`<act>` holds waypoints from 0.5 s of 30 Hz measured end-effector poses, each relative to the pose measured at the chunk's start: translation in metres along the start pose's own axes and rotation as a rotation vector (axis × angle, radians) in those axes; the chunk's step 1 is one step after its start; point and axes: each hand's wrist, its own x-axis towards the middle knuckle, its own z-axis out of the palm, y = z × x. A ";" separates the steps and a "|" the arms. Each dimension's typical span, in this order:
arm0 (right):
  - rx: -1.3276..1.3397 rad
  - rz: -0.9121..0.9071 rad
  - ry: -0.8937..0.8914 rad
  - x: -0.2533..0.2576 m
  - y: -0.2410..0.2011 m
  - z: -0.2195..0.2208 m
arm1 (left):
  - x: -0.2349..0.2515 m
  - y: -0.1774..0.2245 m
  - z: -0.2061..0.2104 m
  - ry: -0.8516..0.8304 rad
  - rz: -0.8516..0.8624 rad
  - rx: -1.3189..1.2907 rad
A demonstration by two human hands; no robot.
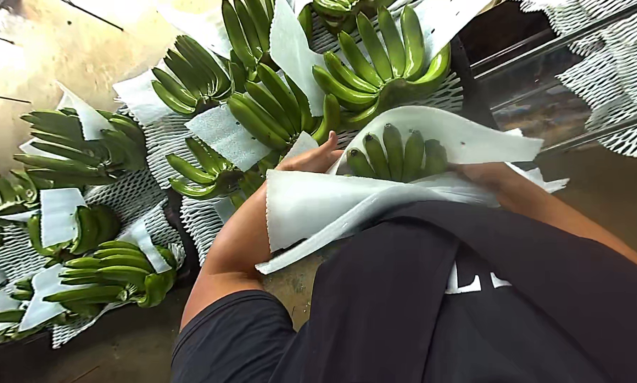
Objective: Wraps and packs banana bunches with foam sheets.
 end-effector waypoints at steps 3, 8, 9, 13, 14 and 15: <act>-0.102 -0.256 0.146 0.011 0.006 0.001 | -0.008 0.015 0.001 0.030 0.045 0.192; -0.116 -0.323 0.152 0.025 0.014 0.001 | -0.021 0.003 -0.003 -0.013 0.070 0.121; -0.092 -0.329 0.153 0.024 0.012 0.001 | -0.020 -0.006 -0.001 0.087 0.040 0.056; -0.036 -0.284 0.147 0.020 0.007 0.001 | -0.011 -0.035 0.012 0.377 0.015 -0.229; -0.019 -0.254 0.141 0.013 0.003 0.001 | -0.015 -0.037 0.013 0.347 0.026 -0.248; -0.025 -0.238 0.146 0.013 0.003 0.002 | -0.023 -0.037 0.016 0.311 0.048 -0.276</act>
